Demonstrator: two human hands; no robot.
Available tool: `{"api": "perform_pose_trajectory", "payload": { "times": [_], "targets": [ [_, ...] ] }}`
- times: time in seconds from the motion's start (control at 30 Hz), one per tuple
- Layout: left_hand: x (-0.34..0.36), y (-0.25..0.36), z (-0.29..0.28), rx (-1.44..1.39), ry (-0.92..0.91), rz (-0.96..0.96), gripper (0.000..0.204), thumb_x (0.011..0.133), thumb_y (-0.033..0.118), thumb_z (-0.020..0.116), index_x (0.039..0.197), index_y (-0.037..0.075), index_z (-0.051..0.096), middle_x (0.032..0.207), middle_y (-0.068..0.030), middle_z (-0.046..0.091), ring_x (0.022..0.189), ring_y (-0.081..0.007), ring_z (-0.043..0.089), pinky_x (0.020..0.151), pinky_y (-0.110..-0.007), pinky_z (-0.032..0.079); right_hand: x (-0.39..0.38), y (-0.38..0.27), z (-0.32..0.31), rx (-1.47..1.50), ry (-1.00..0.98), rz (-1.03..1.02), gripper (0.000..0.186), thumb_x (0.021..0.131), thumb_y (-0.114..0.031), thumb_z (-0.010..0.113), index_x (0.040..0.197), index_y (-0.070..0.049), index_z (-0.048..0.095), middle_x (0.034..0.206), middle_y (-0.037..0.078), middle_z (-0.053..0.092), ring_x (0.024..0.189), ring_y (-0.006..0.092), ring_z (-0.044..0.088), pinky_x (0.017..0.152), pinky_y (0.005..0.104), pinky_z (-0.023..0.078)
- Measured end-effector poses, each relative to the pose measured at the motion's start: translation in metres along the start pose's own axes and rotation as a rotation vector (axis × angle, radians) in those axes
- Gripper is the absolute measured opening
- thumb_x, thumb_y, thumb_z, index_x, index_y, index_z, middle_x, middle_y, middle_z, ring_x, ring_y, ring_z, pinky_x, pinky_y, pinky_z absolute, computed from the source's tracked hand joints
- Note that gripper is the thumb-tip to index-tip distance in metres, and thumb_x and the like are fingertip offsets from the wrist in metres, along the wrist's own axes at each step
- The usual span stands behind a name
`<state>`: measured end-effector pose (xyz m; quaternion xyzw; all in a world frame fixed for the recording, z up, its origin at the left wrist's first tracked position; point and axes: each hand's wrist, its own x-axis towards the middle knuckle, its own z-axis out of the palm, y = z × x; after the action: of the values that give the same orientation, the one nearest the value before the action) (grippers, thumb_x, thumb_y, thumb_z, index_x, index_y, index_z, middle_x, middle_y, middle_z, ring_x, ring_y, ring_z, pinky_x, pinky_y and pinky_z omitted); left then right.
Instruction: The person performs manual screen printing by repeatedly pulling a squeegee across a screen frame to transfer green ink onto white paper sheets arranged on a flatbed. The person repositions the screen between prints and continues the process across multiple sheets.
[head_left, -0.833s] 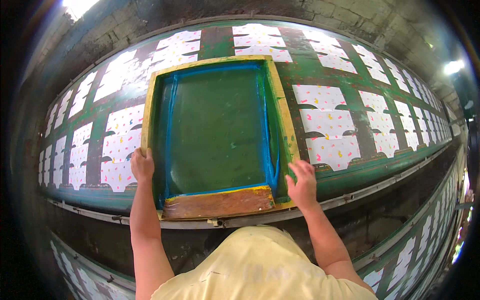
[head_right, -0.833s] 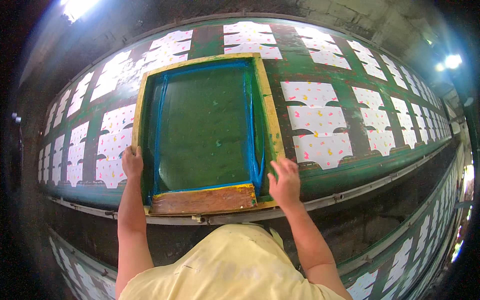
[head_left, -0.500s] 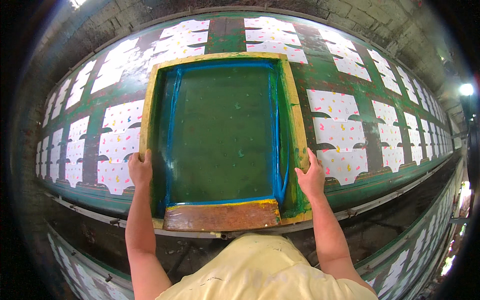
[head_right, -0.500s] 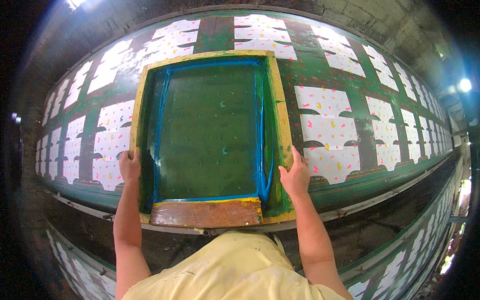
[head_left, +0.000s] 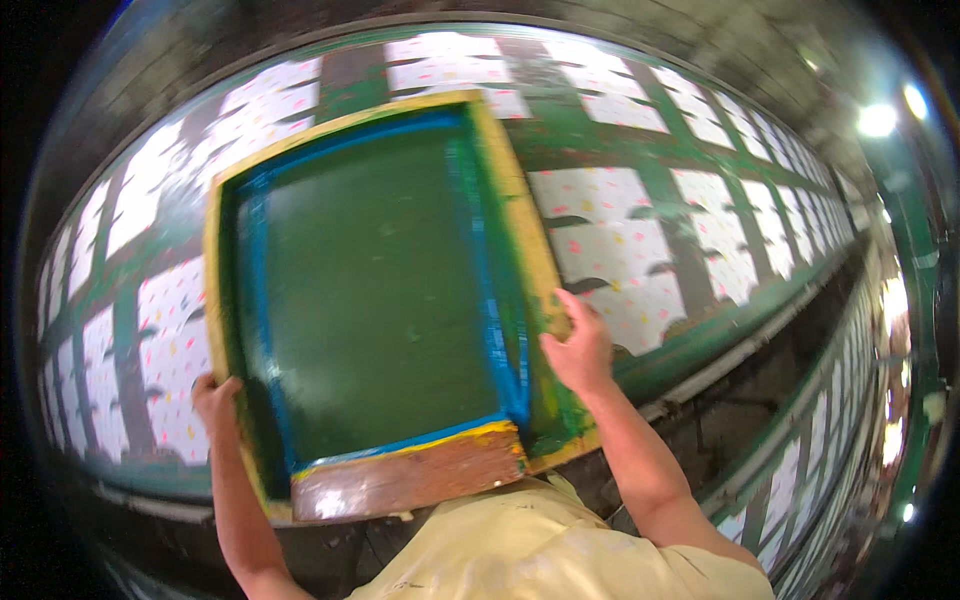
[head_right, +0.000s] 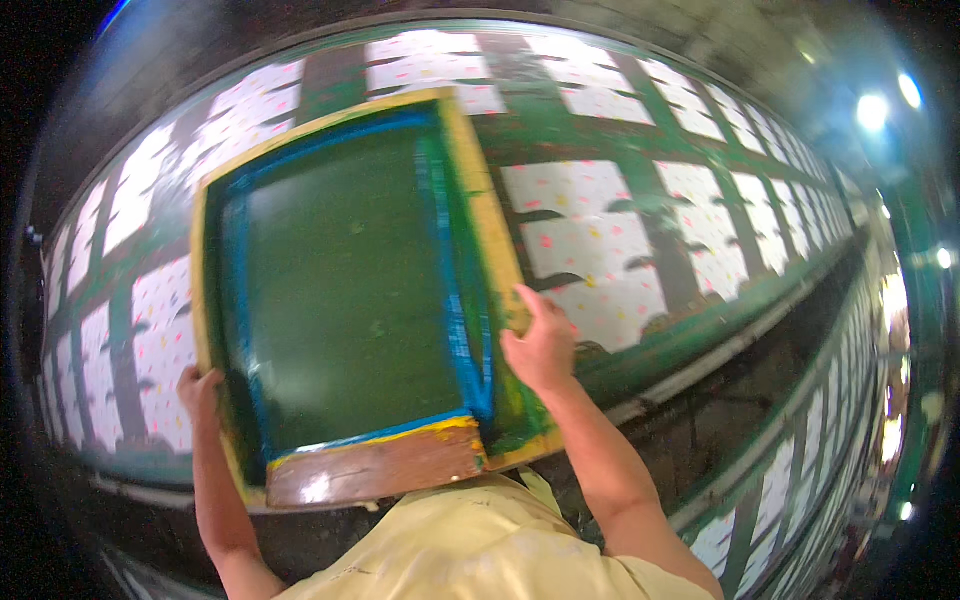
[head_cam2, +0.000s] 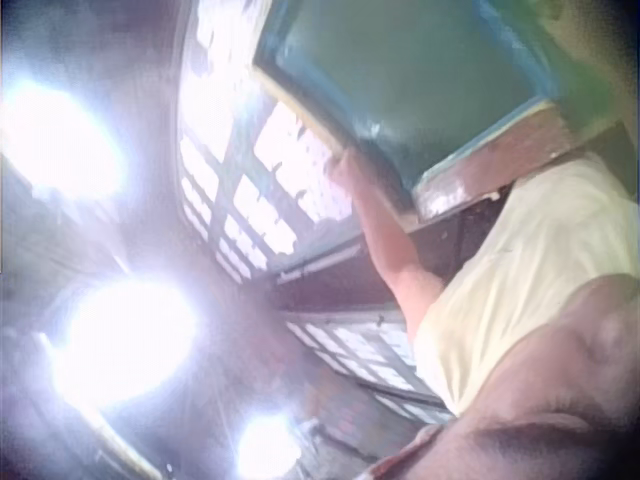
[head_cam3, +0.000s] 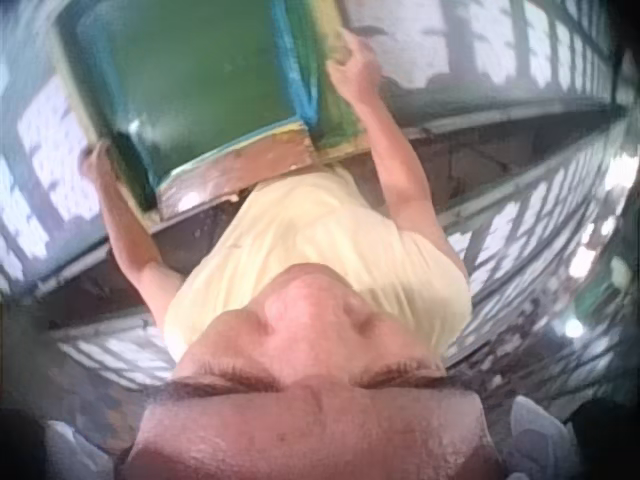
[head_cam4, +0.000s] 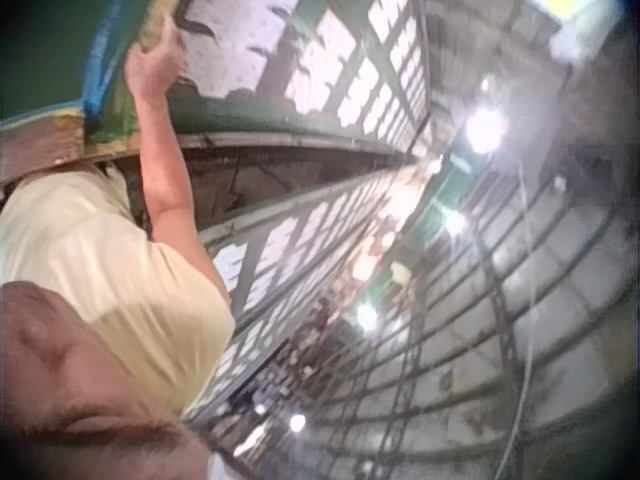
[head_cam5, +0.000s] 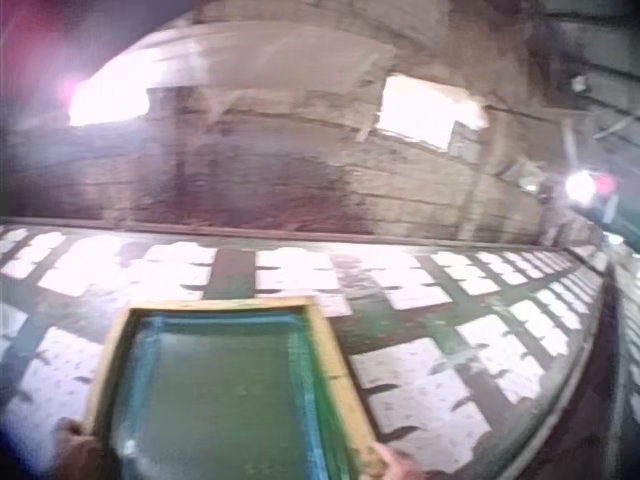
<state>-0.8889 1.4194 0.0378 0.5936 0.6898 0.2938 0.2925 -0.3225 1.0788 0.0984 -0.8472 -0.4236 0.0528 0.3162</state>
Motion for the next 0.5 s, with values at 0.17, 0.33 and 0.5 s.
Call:
{"api": "perform_pose_trajectory", "payload": {
  "times": [0.17, 0.33, 0.5],
  "targets": [
    [0.002, 0.027, 0.009, -0.161, -0.075, -0.012, 0.018, 0.079, 0.005, 0.084, 0.094, -0.001, 0.076, 0.082, 0.0001, 0.067, 0.073, -0.0121, 0.061, 0.065, -0.032, 0.049, 0.023, 0.017, -0.031, 0.025, 0.01, 0.0, 0.071, 0.084, -0.006, 0.085, 0.152, -0.013, 0.067, 0.132, 0.021, 0.075, 0.125, 0.0467, 0.071, 0.107, 0.0565, 0.059],
    [-0.038, 0.082, 0.058, -0.053, -0.006, 0.069, 0.023, 0.08, 0.004, 0.082, 0.102, -0.002, 0.08, 0.088, -0.0013, 0.072, 0.074, -0.0109, 0.062, 0.068, -0.031, 0.05, 0.053, 0.09, -0.072, 0.058, 0.048, 0.068, 0.074, 0.083, -0.005, 0.087, 0.154, -0.013, 0.068, 0.136, 0.021, 0.076, 0.127, 0.0448, 0.072, 0.11, 0.0542, 0.059],
    [-0.122, 0.152, 0.15, -0.253, 0.012, 0.049, 0.026, 0.079, -0.002, 0.086, 0.105, -0.001, 0.08, 0.089, -0.0001, 0.072, 0.075, -0.0106, 0.063, 0.069, -0.03, 0.051, 0.08, 0.199, -0.118, 0.133, 0.029, 0.229, 0.072, 0.082, -0.003, 0.085, 0.152, -0.011, 0.071, 0.13, 0.02, 0.079, 0.124, 0.0409, 0.075, 0.108, 0.0509, 0.06]
  ]
}}
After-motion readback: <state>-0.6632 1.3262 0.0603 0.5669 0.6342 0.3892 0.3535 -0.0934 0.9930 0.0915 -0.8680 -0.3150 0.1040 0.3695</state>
